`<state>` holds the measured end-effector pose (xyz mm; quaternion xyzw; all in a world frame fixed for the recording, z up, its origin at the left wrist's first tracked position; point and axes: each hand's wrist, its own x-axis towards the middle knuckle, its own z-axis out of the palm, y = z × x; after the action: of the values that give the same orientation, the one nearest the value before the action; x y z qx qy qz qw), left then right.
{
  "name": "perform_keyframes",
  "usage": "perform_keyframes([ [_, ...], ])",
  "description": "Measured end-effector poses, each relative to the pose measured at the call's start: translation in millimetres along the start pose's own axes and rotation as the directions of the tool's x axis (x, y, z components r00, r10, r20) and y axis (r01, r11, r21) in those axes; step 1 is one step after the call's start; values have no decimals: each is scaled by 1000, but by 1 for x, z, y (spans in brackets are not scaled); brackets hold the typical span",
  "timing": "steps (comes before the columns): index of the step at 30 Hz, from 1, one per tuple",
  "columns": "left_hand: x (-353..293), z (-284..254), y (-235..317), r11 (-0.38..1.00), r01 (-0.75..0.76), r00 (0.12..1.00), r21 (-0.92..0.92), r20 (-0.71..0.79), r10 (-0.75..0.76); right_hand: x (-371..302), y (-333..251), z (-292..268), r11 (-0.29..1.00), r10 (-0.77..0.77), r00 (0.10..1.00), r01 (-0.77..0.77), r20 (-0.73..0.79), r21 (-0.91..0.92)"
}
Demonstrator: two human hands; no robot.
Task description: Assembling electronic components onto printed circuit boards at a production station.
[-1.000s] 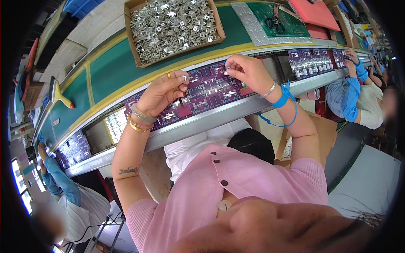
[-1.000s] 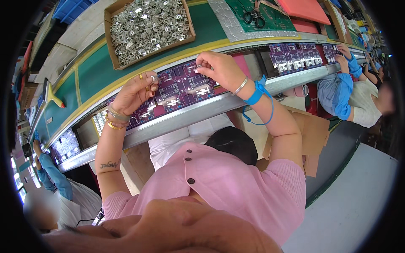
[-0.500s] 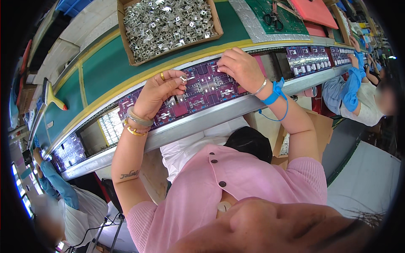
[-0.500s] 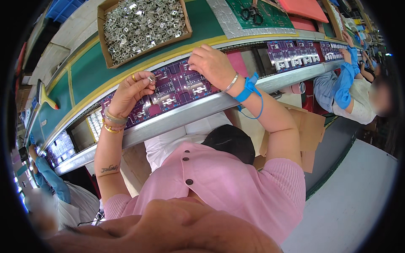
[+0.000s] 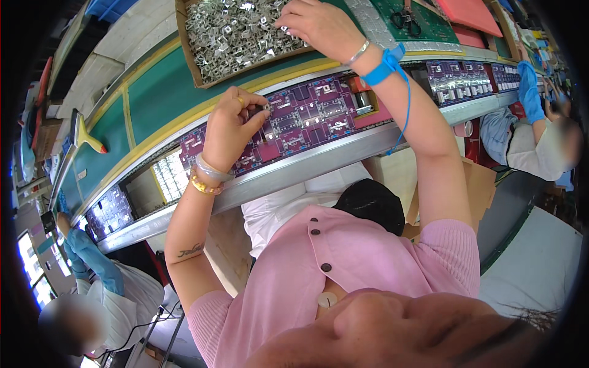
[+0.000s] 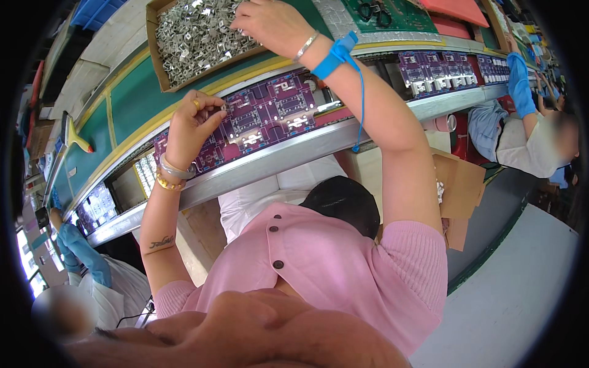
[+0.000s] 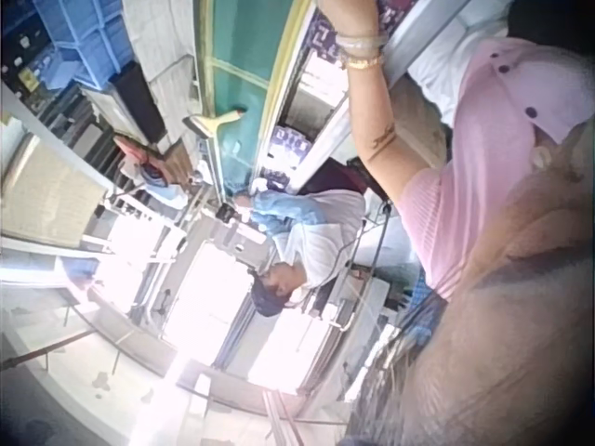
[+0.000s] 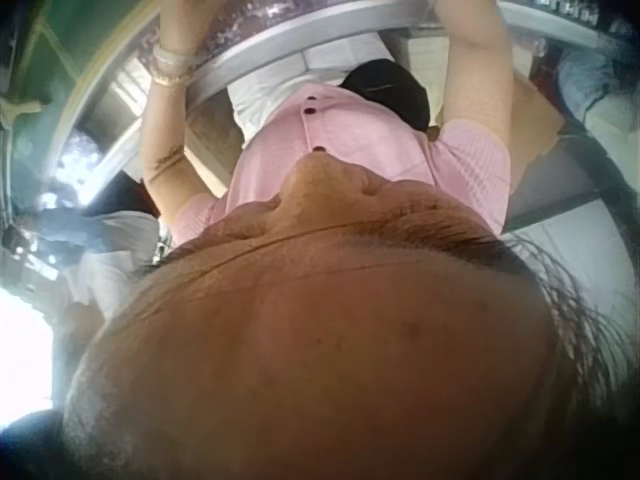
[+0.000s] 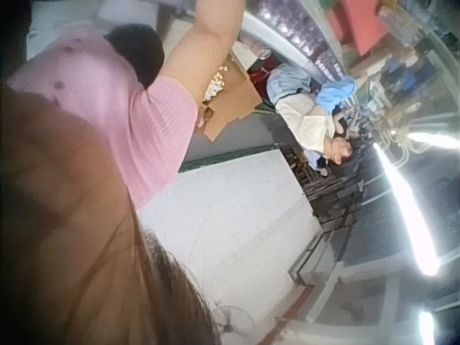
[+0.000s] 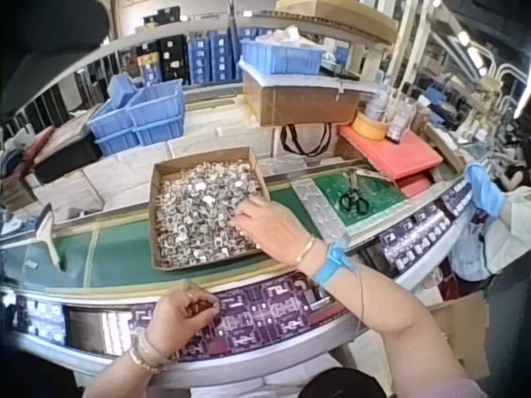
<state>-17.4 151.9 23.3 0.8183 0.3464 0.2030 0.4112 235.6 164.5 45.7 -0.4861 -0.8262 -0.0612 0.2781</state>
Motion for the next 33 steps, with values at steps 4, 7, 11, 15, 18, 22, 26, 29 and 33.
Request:
perform_keyframes([
  [4, 6, 5, 1, 940, -217, 972, 264, -34, 234, 0, 7, 6, 989, -58, 998, 62, 32, -138],
  [7, 10, 13, -2, 925, -229, 969, 305, -18, 246, -1, -11, -5, 976, 207, 975, -200, -77, 87],
  [11, 13, 19, -4, 897, -265, 958, 354, -11, 288, -7, -24, -16, 982, 160, 970, -138, -184, 127],
  [15, 13, 20, -1, 887, -269, 958, 374, 11, 286, -29, -32, -22, 906, 340, 940, -337, 32, 255],
  [18, 12, 22, 1, 871, -283, 953, 401, 14, 303, -45, -36, -20, 921, 315, 949, -305, -1, 241],
  [22, 12, 23, 0, 854, -315, 944, 413, 46, 326, -64, -44, -18, 890, 337, 941, -312, -18, 332],
  [26, 6, 19, 1, 973, -183, 981, 139, -46, 191, -92, -68, -30, 847, 404, 915, -383, 23, 370],
  [29, -3, 0, -7, 787, 240, 954, -568, 286, -85, -114, -80, -42, 918, 350, 930, -364, 111, 159],
  [33, -15, -1, 3, 664, 379, 907, -645, 401, -127, -130, -87, -36, 940, 273, 941, -305, 202, 153],
])
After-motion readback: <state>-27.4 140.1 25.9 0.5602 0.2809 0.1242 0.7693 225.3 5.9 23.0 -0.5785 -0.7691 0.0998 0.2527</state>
